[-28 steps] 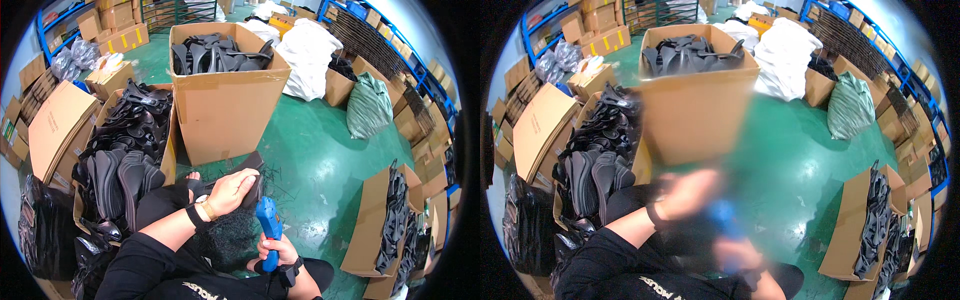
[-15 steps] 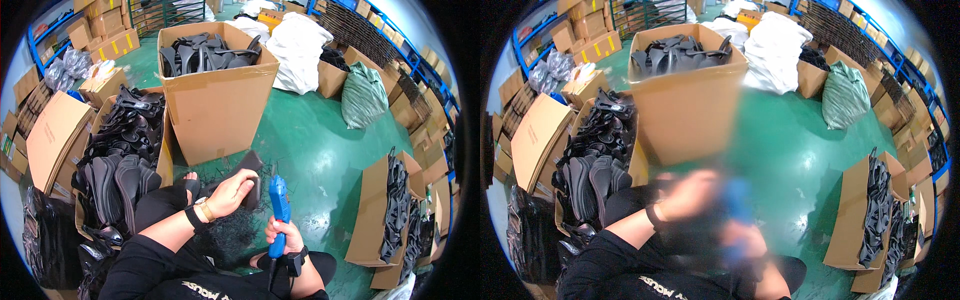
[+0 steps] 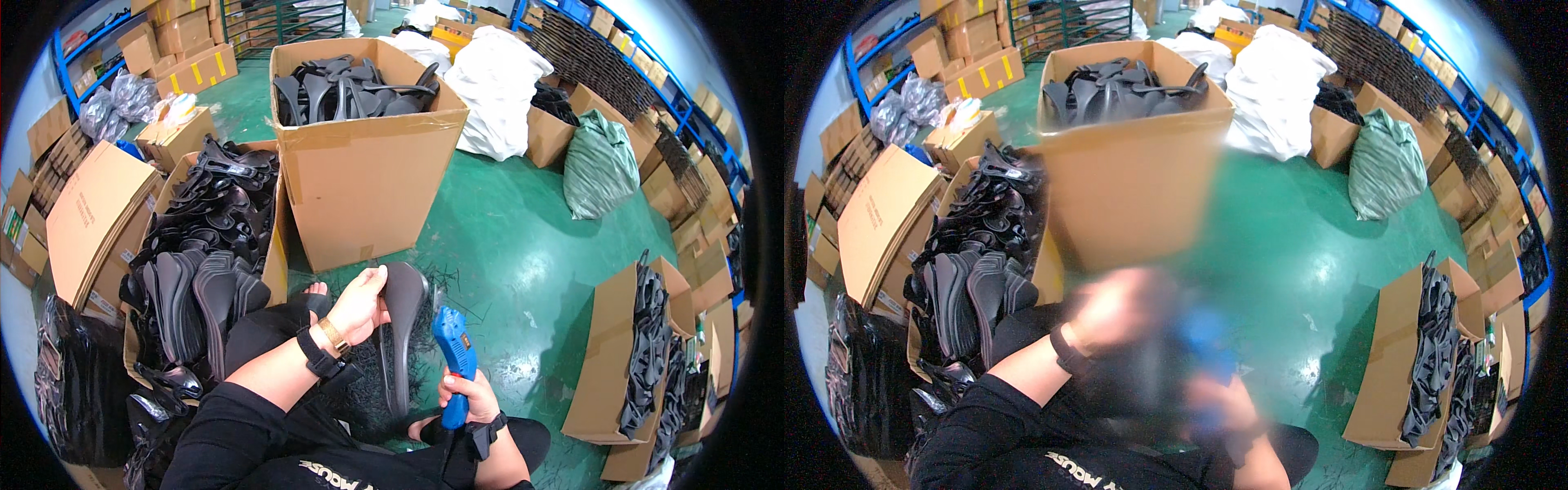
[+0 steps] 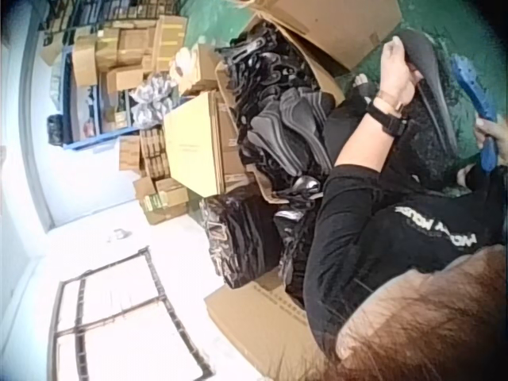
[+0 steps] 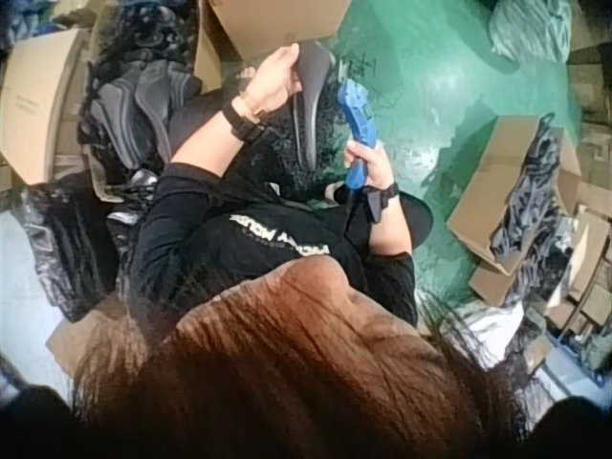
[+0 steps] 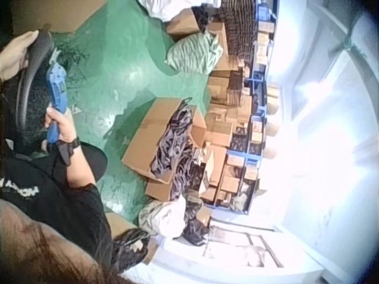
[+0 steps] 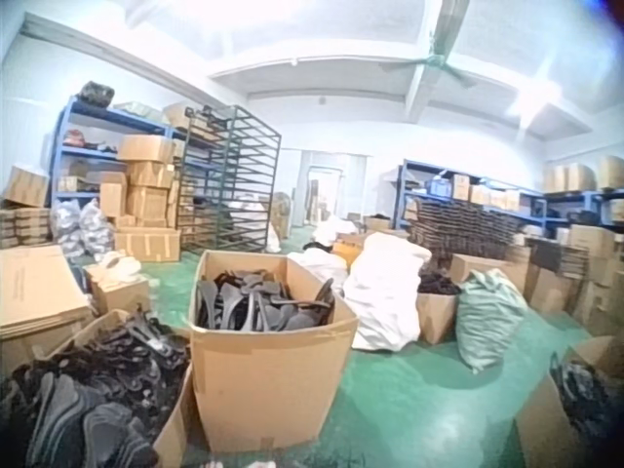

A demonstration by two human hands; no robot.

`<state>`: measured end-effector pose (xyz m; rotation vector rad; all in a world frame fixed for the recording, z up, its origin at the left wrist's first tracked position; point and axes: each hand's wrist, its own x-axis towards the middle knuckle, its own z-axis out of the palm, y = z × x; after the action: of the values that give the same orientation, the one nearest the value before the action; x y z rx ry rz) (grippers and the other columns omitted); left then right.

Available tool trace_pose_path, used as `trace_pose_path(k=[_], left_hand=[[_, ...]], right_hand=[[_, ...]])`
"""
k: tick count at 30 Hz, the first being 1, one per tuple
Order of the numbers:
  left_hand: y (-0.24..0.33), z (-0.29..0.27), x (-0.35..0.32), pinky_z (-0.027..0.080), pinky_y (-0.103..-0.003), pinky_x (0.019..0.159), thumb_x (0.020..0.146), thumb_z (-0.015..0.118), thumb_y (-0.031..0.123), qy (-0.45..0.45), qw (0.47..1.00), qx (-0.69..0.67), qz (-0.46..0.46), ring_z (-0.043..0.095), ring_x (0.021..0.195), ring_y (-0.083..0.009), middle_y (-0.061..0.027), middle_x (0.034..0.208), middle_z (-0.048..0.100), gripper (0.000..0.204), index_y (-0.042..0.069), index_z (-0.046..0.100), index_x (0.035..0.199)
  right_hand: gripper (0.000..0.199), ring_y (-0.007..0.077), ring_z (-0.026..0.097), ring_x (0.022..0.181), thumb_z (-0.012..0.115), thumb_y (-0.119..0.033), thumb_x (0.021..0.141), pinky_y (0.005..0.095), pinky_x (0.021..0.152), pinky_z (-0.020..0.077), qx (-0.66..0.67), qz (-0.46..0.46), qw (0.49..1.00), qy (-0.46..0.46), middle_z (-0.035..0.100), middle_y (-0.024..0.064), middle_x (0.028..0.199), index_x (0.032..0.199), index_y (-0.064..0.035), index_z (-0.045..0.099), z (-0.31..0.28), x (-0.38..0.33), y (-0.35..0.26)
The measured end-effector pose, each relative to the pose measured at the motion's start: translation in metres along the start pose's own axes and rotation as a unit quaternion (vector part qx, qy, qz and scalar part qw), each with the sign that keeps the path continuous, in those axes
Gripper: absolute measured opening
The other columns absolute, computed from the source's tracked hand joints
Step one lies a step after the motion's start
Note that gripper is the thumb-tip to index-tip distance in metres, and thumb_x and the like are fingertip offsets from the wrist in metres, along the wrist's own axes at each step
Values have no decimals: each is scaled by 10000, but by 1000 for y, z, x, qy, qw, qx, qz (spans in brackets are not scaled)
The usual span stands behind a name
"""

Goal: Trim excess plastic/rubber material from bicycle saddle components using an electric handheld cutter.

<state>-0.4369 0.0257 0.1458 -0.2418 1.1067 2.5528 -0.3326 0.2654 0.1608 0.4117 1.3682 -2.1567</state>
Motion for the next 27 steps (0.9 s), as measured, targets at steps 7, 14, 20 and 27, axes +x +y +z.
trace_pose_path(k=[7, 14, 20, 27], left_hand=[[8, 8, -8, 476, -391, 882, 813, 633, 158, -27, 999, 28, 24, 590, 1006, -254, -144, 1098, 607, 415, 20, 546, 1194], [-5, -2, -9, 489, -350, 874, 881, 564, 113, -97, 987, -114, -64, 587, 978, -221, -121, 1171, 568, 420, -10, 459, 1268], [-26, -20, 6, 502, -296, 814, 952, 483, 152, -113, 986, -105, -56, 581, 905, -156, -97, 1098, 572, 305, -3, 484, 1215], [-20, 11, 0, 448, -322, 817, 990, 435, 215, -14, 783, 487, 388, 564, 905, -209, -79, 986, 572, 218, 90, 580, 1094]], right_hand=[[189, 162, 546, 596, 688, -75, 780, 298, 554, 484, -22, 47, 998, -23, 522, 50, 686, 881, -17, 539, 6, -1, 3], [198, 154, 541, 604, 684, -84, 779, 296, 554, 480, -50, 34, 998, -3, 515, 42, 686, 897, -26, 536, 6, 4, 6], [224, 152, 521, 607, 686, -121, 785, 300, 552, 470, -48, -64, 996, -37, 504, 34, 683, 918, -35, 529, -8, 14, 8], [280, 175, 568, 688, 713, -174, 785, 315, 582, 488, 20, -123, 992, 7, 544, 52, 756, 949, -25, 543, -16, 7, -9]])
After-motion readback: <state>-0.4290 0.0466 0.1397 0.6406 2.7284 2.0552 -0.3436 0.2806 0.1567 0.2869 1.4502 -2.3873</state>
